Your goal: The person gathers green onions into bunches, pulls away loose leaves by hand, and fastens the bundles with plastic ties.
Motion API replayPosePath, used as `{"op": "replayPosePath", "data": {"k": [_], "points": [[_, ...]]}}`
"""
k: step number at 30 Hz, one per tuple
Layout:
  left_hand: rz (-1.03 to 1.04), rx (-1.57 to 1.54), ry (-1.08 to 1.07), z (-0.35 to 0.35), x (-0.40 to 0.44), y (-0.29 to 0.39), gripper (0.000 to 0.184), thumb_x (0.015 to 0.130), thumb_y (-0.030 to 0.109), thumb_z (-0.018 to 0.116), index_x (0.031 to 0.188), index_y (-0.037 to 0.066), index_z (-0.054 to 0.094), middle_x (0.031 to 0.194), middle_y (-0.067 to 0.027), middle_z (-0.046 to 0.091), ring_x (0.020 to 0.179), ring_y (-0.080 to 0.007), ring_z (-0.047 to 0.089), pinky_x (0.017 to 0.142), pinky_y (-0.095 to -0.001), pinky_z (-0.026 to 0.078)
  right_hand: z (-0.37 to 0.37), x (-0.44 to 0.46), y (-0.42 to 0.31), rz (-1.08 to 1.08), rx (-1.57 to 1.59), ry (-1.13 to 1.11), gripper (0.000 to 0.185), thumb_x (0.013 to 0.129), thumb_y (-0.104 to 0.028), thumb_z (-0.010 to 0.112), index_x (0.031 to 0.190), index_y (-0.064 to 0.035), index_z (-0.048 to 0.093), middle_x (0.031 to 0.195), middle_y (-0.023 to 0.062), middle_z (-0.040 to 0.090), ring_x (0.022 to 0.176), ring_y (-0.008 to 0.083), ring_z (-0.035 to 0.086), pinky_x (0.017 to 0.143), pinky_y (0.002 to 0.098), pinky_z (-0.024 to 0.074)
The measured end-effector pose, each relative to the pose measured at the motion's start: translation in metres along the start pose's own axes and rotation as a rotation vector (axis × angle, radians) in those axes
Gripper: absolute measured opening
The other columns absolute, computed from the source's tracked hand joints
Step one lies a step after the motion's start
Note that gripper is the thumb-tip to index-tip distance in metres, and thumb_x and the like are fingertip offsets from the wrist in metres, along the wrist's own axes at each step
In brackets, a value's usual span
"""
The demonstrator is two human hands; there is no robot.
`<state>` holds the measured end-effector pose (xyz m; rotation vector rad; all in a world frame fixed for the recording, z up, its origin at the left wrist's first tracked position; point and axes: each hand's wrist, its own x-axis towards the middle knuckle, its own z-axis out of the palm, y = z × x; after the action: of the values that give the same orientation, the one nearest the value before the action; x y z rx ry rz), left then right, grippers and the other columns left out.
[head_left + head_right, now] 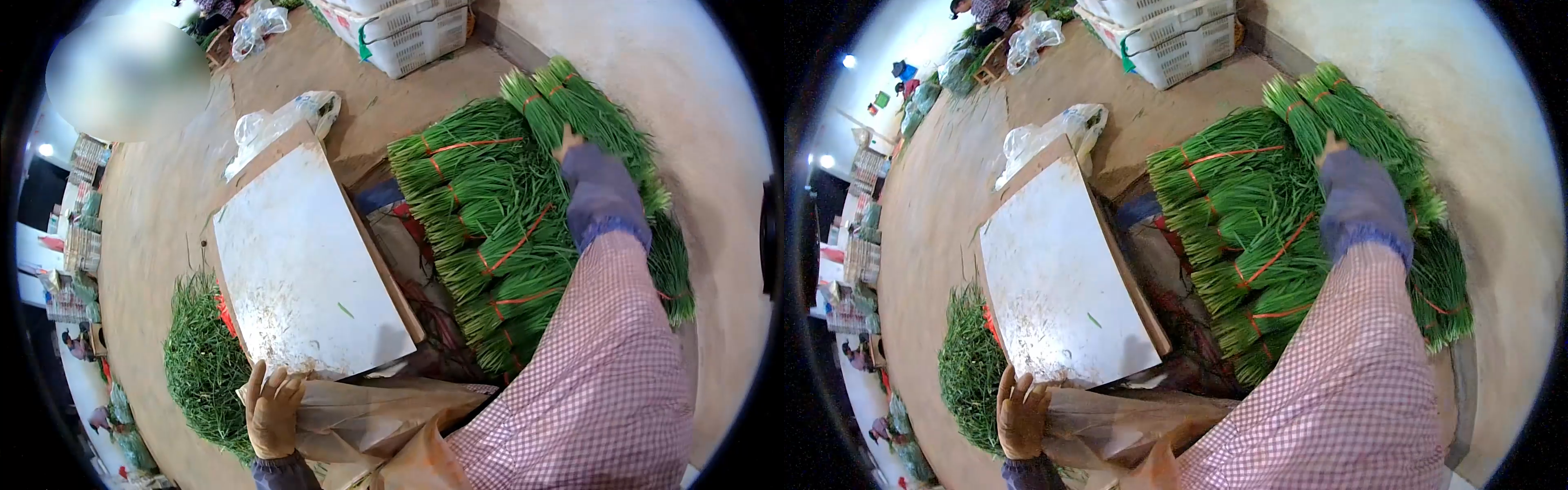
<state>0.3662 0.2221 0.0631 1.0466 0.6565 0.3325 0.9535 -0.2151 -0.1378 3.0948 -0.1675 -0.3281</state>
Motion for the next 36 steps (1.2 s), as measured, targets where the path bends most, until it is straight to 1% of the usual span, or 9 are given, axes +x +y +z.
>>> {"op": "replayPosePath", "data": {"k": [8,13,16,19,23,25,27,32,36], "points": [[-0.020,0.017,0.010,-0.001,0.012,-0.012,0.057,0.099,0.034,0.051,0.148,0.010,0.033,0.127,-0.0099,0.054,0.117,-0.0260,0.052,0.103,-0.0426,0.042,0.045,0.037,0.026,0.000,0.043,-0.125,0.091,0.087,-0.025,0.065,0.154,-0.0133,0.004,0.141,0.0290,0.042,0.122,0.0439,0.051,0.099,0.0483,0.0459],[0.061,-0.103,0.069,-0.016,-0.027,0.003,0.080,0.082,0.032,0.075,0.144,0.002,0.036,0.130,-0.0192,0.056,0.114,-0.0333,0.059,0.099,-0.0433,0.048,0.108,0.127,0.118,-0.293,0.002,0.053,0.087,0.091,-0.024,0.063,0.155,-0.0151,0.006,0.112,0.0161,0.060,0.094,0.0308,0.059,0.091,0.0426,0.0485],[0.111,-0.117,0.084,-0.042,-0.055,0.010,0.082,0.080,0.034,0.076,0.144,0.001,0.036,0.130,-0.0191,0.057,0.116,-0.0318,0.059,0.100,-0.0424,0.046,0.088,0.123,0.108,0.073,-0.382,-0.262,0.090,0.089,-0.023,0.064,0.155,-0.0150,0.003,0.120,0.0156,0.057,0.100,0.0248,0.061,0.089,0.0436,0.0496],[0.182,-0.127,0.143,-0.064,-0.083,0.014,0.081,0.080,0.034,0.075,0.144,0.002,0.037,0.129,-0.0180,0.058,0.115,-0.0313,0.060,0.100,-0.0421,0.046,0.013,0.019,0.019,0.107,-0.500,-0.047,0.082,0.089,-0.023,0.064,0.154,-0.0120,0.014,0.135,0.0157,0.051,0.113,0.0269,0.058,0.098,0.0414,0.0450],[0.262,-0.132,0.271,-0.095,-0.113,0.012,0.075,0.082,0.032,0.075,0.142,0.002,0.040,0.126,-0.0172,0.061,0.113,-0.0320,0.061,0.097,-0.0431,0.050,-0.020,-0.053,-0.086,-0.766,-0.026,0.404,0.059,0.091,-0.024,0.061,0.143,-0.0032,0.041,0.138,0.0174,0.052,0.124,0.0343,0.051,0.103,0.0410,0.0406],[0.284,-0.060,0.371,-0.109,-0.123,0.003,0.065,0.086,0.030,0.071,0.139,0.002,0.044,0.123,-0.0152,0.063,0.110,-0.0292,0.063,0.096,-0.0417,0.050,-0.028,-0.127,-0.186,-0.926,0.609,-0.031,0.034,0.090,-0.017,0.061,0.118,0.0017,0.063,0.114,0.0147,0.066,0.102,0.0233,0.062,0.091,0.0338,0.0473],[0.260,0.142,0.434,-0.116,-0.133,-0.008,0.055,0.088,0.016,0.067,0.138,0.002,0.047,0.121,-0.0126,0.064,0.111,-0.0239,0.061,0.097,-0.0381,0.048,-0.051,-0.258,-0.287,-1.049,0.697,-0.195,0.023,0.089,-0.015,0.062,0.102,0.0036,0.067,0.091,0.0083,0.068,0.083,0.0153,0.060,0.078,0.0287,0.0482],[0.019,0.388,0.349,-0.148,-0.185,-0.031,0.057,0.087,0.012,0.068,0.139,0.001,0.046,0.124,-0.0137,0.063,0.116,-0.0227,0.058,0.101,-0.0360,0.043,-0.055,-0.488,-0.470,-1.679,0.456,-0.453,0.026,0.088,-0.024,0.062,0.097,-0.0007,0.069,0.085,0.0166,0.068,0.079,0.0251,0.066,0.073,0.0355,0.0506],[-0.012,0.361,0.484,-0.171,-0.228,-0.031,0.061,0.085,0.017,0.071,0.137,-0.003,0.046,0.124,-0.0173,0.062,0.117,-0.0247,0.057,0.102,-0.0374,0.042,-0.012,-0.573,-0.589,-1.968,-0.147,-0.190,0.025,0.087,-0.028,0.063,0.092,-0.0050,0.070,0.085,0.0179,0.067,0.085,0.0346,0.065,0.077,0.0428,0.0510]]}}
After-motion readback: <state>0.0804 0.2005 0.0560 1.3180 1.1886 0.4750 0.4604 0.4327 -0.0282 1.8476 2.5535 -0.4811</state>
